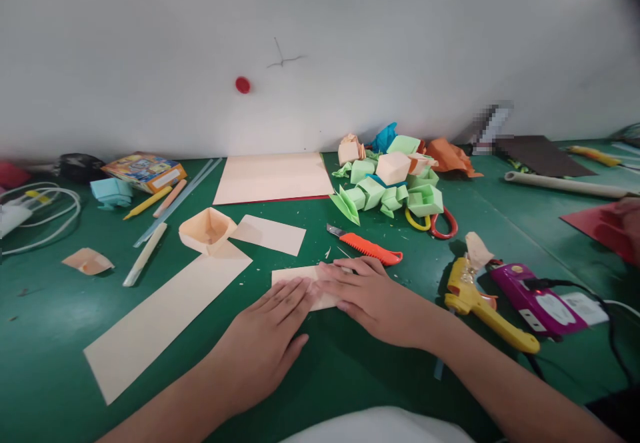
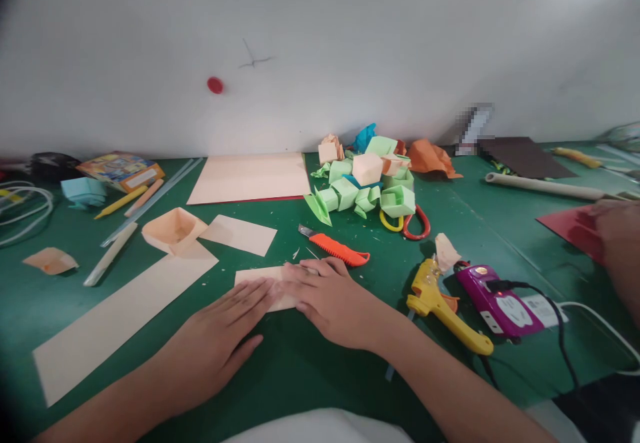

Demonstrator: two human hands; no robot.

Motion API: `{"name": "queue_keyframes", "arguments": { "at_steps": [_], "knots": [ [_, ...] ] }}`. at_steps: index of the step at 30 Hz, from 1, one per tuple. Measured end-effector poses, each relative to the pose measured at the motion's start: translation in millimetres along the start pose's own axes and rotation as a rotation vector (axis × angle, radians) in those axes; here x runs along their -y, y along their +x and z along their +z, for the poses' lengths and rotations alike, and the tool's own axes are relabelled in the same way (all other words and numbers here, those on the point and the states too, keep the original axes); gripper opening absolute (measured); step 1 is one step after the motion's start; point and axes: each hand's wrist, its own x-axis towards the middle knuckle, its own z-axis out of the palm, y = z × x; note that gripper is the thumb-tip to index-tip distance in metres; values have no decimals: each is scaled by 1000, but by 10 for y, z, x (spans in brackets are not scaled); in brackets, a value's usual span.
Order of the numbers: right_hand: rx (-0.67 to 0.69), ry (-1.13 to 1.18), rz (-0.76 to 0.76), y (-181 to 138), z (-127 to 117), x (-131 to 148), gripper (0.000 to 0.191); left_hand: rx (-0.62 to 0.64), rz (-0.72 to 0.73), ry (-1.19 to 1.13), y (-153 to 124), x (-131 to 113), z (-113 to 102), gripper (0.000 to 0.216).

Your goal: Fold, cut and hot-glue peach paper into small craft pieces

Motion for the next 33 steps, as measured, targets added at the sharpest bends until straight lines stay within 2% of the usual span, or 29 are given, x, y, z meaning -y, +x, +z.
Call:
{"name": "queue_keyframes", "arguments": {
  "at_steps": [6, 14, 27, 33],
  "knots": [
    [14, -30, -17, -7, -7, 6, 52, 98, -37, -51, -20, -7, -29, 70],
    [-21, -90, -27, -22, 49, 77, 53, 38, -58, 13, -72, -84, 29, 71],
    [-47, -172, 29, -101, 71, 210, 54, 76, -33, -18, -48, -48, -15, 70],
    [-88, -229, 43, -115, 124, 260, 52, 54, -37, -40, -45, -46, -13, 69]
  ]
}}
